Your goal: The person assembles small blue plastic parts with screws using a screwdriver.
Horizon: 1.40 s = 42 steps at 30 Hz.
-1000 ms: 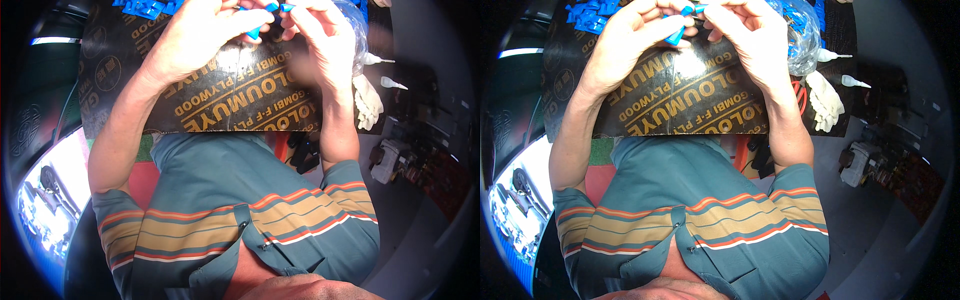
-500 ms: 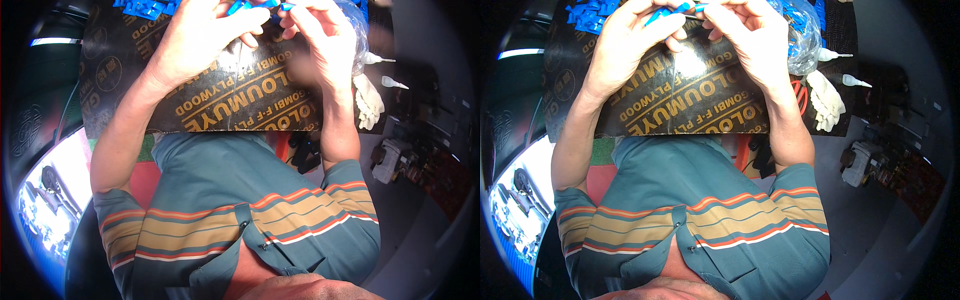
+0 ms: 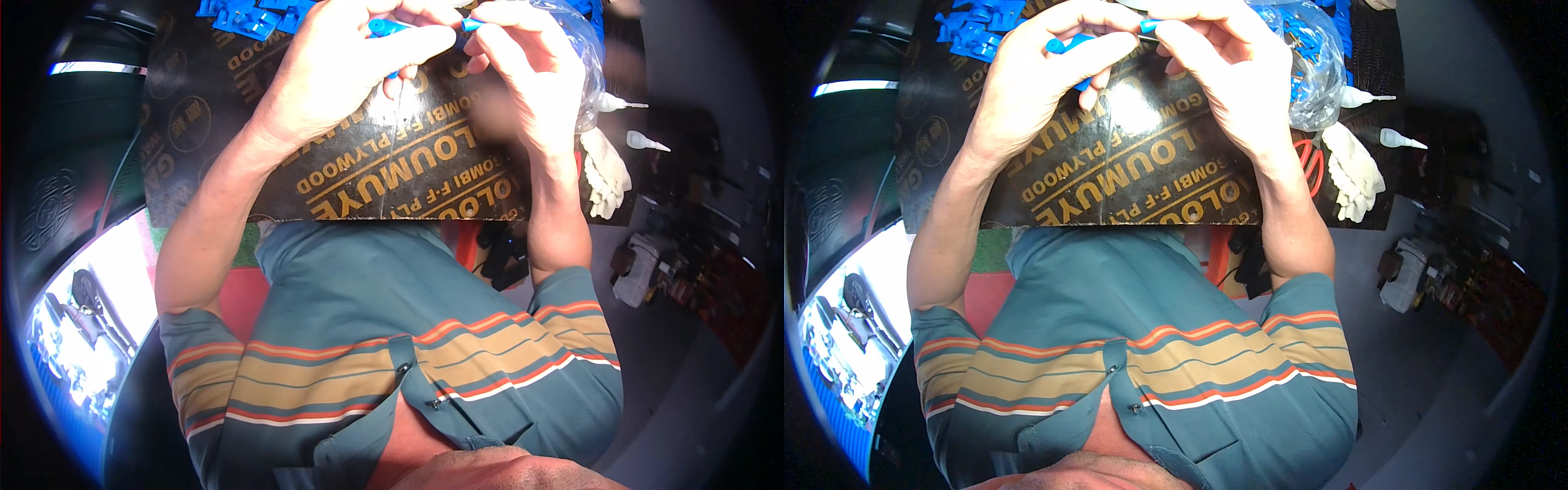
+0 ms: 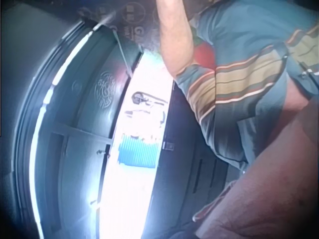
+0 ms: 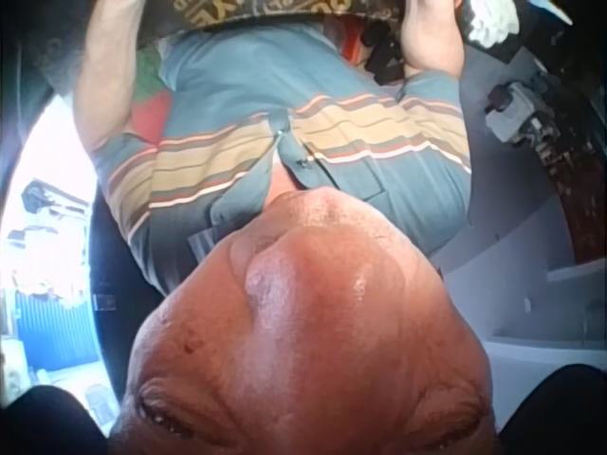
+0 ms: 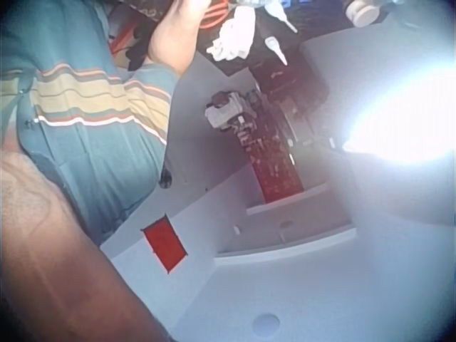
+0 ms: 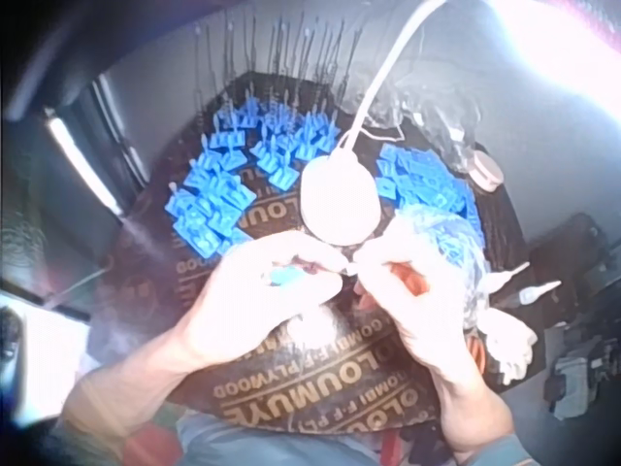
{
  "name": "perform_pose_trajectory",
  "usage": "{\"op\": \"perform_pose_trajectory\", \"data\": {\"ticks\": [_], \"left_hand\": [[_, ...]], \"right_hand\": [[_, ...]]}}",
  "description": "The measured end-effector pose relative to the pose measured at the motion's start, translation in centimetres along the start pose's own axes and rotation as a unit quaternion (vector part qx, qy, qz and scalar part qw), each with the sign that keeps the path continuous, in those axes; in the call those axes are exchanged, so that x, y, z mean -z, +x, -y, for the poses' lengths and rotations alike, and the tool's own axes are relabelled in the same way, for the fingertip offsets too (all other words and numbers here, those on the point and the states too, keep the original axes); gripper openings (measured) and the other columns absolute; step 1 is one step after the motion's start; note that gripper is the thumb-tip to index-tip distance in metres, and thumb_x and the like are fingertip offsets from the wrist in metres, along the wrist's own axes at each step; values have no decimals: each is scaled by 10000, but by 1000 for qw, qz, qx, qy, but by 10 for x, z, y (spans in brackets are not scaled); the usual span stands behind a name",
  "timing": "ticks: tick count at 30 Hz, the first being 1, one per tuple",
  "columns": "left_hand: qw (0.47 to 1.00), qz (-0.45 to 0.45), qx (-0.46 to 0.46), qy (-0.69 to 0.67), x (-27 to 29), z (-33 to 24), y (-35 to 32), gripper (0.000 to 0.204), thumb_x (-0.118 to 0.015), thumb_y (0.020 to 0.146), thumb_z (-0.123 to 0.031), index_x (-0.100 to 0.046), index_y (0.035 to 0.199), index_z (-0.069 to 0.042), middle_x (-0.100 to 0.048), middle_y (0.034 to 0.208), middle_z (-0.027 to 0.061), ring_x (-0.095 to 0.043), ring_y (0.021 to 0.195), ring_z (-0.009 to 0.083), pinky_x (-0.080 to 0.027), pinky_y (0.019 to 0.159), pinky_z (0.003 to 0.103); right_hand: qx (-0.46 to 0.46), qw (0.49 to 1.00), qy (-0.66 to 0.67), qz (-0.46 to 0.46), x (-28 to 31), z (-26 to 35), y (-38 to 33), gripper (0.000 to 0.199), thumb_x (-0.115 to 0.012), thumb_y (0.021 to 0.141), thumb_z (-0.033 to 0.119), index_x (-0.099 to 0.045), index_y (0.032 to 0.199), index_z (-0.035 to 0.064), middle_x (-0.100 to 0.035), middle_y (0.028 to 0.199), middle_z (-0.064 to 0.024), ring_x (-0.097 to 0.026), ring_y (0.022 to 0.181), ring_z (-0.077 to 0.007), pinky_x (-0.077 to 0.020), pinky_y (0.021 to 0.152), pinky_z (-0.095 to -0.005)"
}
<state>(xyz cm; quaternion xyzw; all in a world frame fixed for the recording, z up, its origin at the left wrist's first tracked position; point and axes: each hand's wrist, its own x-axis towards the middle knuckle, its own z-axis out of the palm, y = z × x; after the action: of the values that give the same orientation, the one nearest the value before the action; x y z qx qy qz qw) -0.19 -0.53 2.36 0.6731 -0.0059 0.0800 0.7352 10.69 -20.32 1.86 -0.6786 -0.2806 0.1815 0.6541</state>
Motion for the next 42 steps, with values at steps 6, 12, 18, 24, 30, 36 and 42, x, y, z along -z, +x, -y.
{"op": "perform_pose_trajectory", "data": {"ticks": [6, 12, 18, 24, 30, 36, 42], "left_hand": [[999, 2, 51, -15, 0, 0, -1, 211, -716, 969, -115, -710, 1146, -2, -739, 1019, 34, -652, 914, 77, -528, 798, 235], [1000, -19, -15, 7, -3, 3, -2, 182, -726, 960, -111, -702, 1107, -6, -729, 989, 28, -652, 901, 76, -529, 788, 238], [991, -43, -104, 76, -5, 9, -2, 181, -722, 950, -95, -686, 1100, -2, -727, 972, 44, -660, 920, 95, -538, 816, 265], [990, -40, -113, 76, -5, 10, -2, 189, -717, 946, -83, -684, 1112, 2, -732, 975, 57, -670, 926, 107, -543, 827, 273], [990, -37, -106, 80, -5, 10, -3, 194, -716, 946, -82, -685, 1119, 3, -730, 978, 55, -668, 925, 104, -542, 825, 270], [992, -36, -91, 81, -5, 9, -4, 199, -714, 945, -78, -684, 1124, 3, -723, 974, 52, -662, 920, 101, -539, 824, 268], [990, -42, -103, 83, -6, 9, -3, 196, -724, 939, -78, -688, 1113, 6, -721, 971, 47, -658, 919, 98, -538, 827, 268]], "right_hand": [[13, 1000, 9, 1, -2, -1, -1, 186, -725, 958, 38, -700, 1143, 40, -713, 965, -47, -677, 826, -113, -560, 694, -242], [-7, 1000, 6, 19, -2, 0, 0, 184, -724, 956, 28, -701, 1139, 34, -710, 959, -43, -672, 838, -105, -555, 705, -236], [-13, 1000, -3, 25, -3, 3, 0, 175, -726, 954, 25, -703, 1128, 19, -709, 948, -47, -668, 833, -101, -546, 706, -230], [-15, 1000, -9, 20, -3, 4, -1, 179, -731, 950, 23, -704, 1127, 19, -709, 947, -45, -664, 826, -98, -540, 712, -226], [6, 1000, -6, 17, -3, 3, -1, 177, -734, 946, 16, -707, 1121, 18, -711, 954, -42, -668, 835, -98, -541, 731, -225], [5, 1000, -8, 13, -5, 5, -2, 179, -736, 943, 12, -707, 1119, 15, -712, 959, -41, -667, 837, -95, -538, 734, -222], [17, 1000, -10, 15, -4, 1, -1, 193, -745, 936, 17, -710, 1126, 17, -709, 952, -36, -648, 813, -84, -517, 723, -216]]}}
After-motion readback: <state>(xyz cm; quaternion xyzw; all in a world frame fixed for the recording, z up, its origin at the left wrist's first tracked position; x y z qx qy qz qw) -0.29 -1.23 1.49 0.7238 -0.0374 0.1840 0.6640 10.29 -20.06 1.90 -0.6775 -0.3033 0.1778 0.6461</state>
